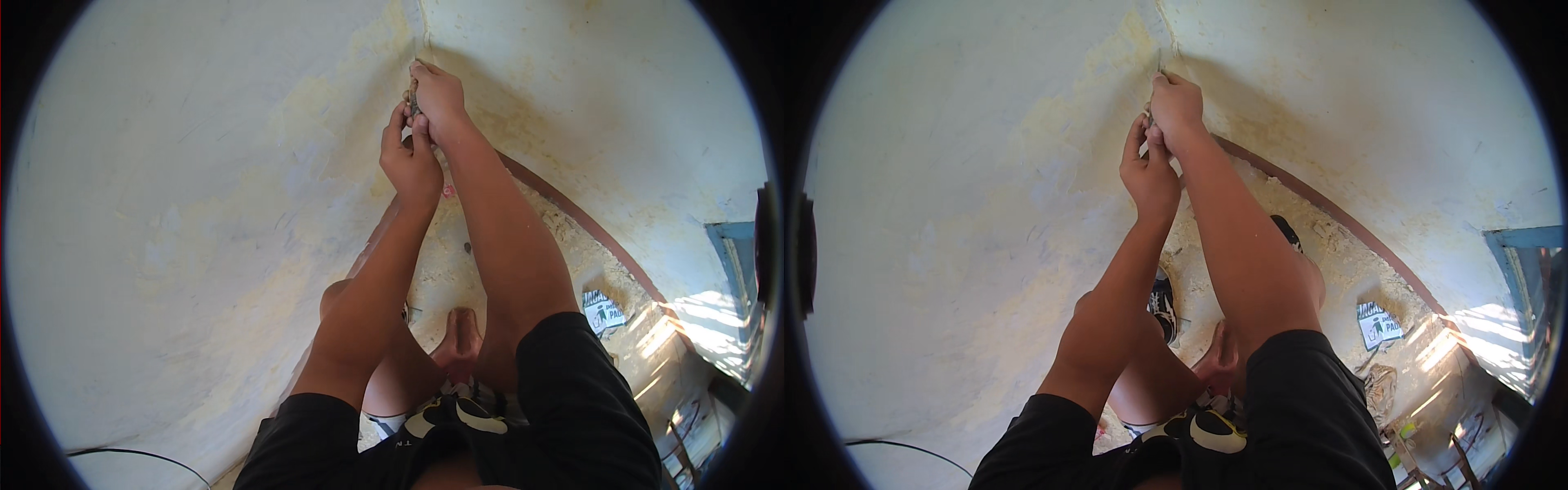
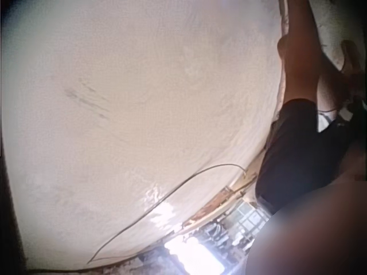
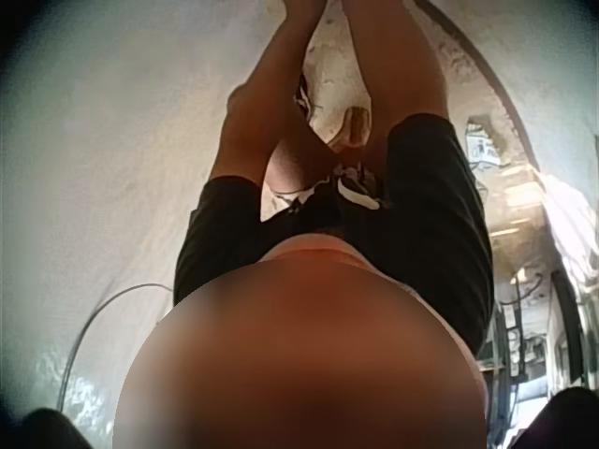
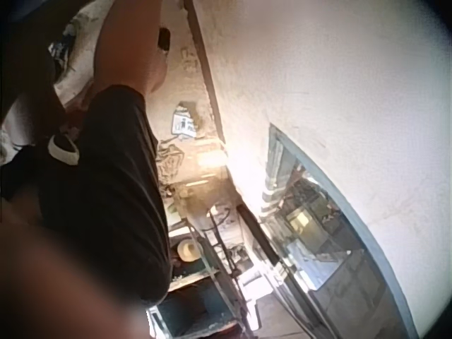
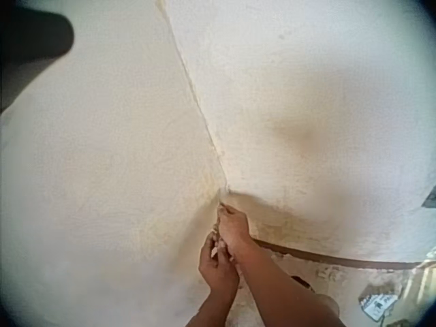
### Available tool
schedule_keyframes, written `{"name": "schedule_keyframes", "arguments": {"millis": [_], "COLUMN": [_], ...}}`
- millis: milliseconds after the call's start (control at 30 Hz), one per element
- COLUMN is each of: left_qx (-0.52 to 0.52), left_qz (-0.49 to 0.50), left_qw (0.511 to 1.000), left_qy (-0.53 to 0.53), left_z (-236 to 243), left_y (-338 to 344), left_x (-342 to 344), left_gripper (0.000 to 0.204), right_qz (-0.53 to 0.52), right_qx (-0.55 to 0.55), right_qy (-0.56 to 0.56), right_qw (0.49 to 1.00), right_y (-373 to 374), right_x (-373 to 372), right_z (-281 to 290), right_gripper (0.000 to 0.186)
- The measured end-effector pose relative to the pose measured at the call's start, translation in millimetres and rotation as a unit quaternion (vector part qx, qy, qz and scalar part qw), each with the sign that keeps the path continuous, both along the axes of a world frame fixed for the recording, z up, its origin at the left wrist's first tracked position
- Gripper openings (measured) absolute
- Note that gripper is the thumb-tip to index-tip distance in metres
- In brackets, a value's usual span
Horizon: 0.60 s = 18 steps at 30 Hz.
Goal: The person scrapes paint or plaster from a wall and corner using a hand scraper.
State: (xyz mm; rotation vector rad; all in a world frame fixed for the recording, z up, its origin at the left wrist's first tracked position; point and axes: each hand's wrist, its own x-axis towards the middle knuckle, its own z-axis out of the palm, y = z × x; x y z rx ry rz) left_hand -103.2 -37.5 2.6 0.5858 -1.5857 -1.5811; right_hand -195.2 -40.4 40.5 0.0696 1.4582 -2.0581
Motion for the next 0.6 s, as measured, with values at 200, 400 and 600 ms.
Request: {"name": "schedule_keyframes", "arguments": {"millis": [200,400,600], "left_qx": [0.035,-0.023,-0.02], "left_qz": [-0.027,0.026,0.024], "left_qw": [0.999,0.999,0.999], "left_qy": [-0.032,0.032,0.011], "left_z": [10,1,5], "left_y": [-8,-1,3], "left_x": [-7,-3,-6], "left_gripper": [0.039,0.041,0.041], "right_qz": [-0.016,0.007,-0.004], "right_qx": [-0.044,-0.011,-0.012], "right_qy": [-0.009,0.048,0.018], "right_qw": [0.999,0.999,1.0], "right_y": [-7,-4,1], "right_x": [-9,-2,0], "right_z": [-2,1,12], "right_gripper": [0.026,0.027,0.029]}}
